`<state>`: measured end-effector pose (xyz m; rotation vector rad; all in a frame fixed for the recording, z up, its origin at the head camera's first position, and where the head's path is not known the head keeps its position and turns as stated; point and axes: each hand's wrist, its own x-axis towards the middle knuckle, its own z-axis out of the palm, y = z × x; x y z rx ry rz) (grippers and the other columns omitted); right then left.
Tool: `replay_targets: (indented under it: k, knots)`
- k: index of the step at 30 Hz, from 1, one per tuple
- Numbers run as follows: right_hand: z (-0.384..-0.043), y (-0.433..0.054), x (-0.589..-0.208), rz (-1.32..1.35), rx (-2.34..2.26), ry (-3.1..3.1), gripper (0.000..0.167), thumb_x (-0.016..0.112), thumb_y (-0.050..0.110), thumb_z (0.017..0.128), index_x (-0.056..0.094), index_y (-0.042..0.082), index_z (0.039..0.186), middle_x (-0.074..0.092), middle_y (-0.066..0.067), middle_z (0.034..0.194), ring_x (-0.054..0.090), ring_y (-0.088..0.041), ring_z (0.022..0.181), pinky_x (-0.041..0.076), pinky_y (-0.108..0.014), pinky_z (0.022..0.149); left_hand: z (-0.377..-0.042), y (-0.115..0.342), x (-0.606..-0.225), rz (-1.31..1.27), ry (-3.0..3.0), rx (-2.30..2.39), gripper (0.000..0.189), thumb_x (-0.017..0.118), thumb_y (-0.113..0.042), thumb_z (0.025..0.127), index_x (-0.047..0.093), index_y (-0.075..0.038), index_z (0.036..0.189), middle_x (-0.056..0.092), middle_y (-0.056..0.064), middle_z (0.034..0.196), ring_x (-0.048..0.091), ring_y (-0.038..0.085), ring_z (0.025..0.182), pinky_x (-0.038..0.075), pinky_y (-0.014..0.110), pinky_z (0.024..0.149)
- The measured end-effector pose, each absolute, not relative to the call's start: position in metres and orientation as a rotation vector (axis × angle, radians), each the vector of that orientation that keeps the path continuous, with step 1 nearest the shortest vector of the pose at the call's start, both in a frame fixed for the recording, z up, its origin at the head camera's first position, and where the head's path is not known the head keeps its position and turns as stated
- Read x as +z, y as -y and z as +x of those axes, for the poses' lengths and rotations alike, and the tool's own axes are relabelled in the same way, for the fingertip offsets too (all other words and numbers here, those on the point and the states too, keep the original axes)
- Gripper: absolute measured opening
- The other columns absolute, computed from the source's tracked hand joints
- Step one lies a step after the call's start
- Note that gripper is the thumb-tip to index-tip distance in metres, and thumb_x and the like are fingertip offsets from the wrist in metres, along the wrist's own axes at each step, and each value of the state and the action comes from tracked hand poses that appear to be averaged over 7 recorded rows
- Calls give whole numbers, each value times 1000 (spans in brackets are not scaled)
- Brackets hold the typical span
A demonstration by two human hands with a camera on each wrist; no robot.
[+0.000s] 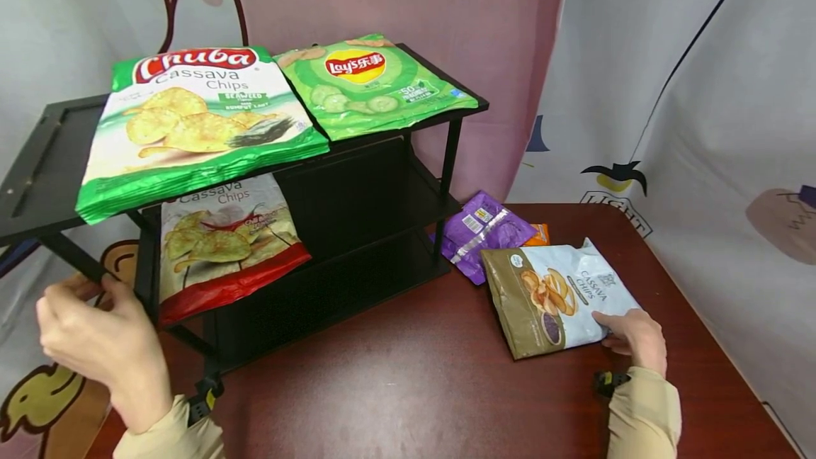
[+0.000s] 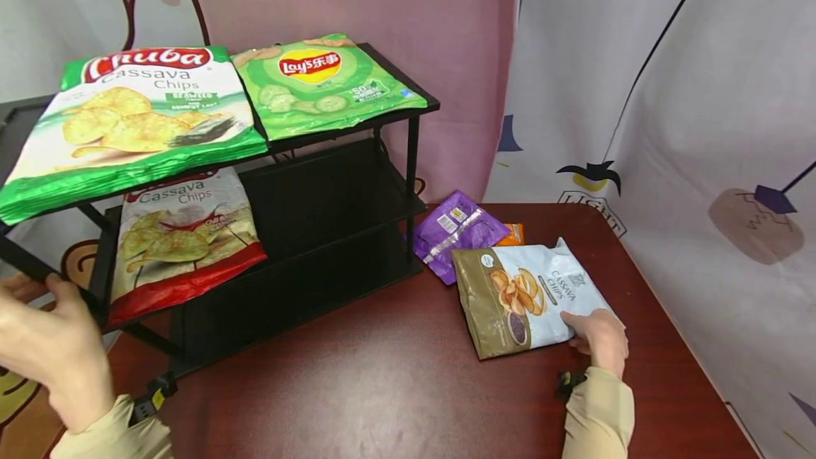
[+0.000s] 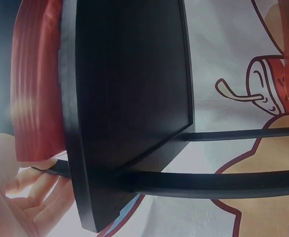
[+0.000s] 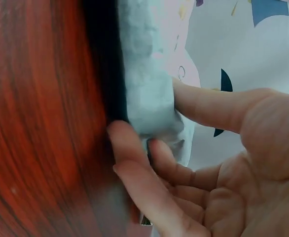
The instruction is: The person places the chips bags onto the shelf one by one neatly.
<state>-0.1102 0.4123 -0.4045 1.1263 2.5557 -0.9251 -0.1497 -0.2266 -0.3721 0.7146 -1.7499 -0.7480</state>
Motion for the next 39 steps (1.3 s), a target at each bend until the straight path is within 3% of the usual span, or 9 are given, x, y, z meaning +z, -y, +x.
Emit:
replay_targets:
  k: [8, 15, 22, 29, 36, 39]
  knots:
    - [-109, -411, -405, 1133, -833, -2469, 62, 51, 50, 89, 51, -11, 97, 63, -4, 55, 64, -14, 53, 52, -30, 57, -150, 226, -373, 698, 1751, -753, 25, 51, -14, 90, 61, 8, 95, 62, 25, 94, 55, 50, 96, 35, 56, 84]
    - [-105, -411, -406, 1155, -851, -2582, 61, 55, 46, 88, 52, -13, 98, 64, -7, 59, 64, -16, 55, 47, -33, 58, -152, 225, -372, 728, 1734, -767, 25, 51, -14, 90, 61, 9, 95, 60, 23, 92, 55, 50, 96, 35, 56, 84]
    - [-108, -415, -411, 1190, -1174, -2691, 53, 53, 19, 88, 39, -26, 113, 53, -24, 82, 59, -17, 60, 52, -31, 55, -152, 226, -371, 707, 1741, -751, 25, 51, -13, 90, 60, 9, 94, 61, 26, 93, 55, 50, 96, 35, 56, 84]
    - [-108, -415, -409, 1237, -1300, -2813, 55, 49, 18, 92, 32, -22, 126, 44, -31, 106, 49, -32, 84, 40, -25, 55, -152, 226, -370, 733, 1730, -764, 25, 52, -14, 89, 61, 8, 96, 57, 6, 85, 56, 49, 96, 36, 55, 85]
    - [-113, -411, -405, 1150, -1524, -2927, 50, 48, 9, 93, 30, -11, 135, 50, -23, 114, 48, 4, 69, 44, -13, 56, -151, 227, -371, 742, 1735, -765, 25, 52, -15, 90, 61, 8, 96, 58, 8, 87, 56, 49, 96, 37, 55, 85]
    - [-117, -411, -406, 997, -1501, -3026, 39, 50, 8, 93, 37, -9, 126, 57, -18, 101, 50, 6, 64, 48, -19, 53, -150, 227, -372, 726, 1746, -754, 24, 52, -14, 90, 61, 8, 96, 59, 14, 88, 55, 50, 95, 36, 55, 84]
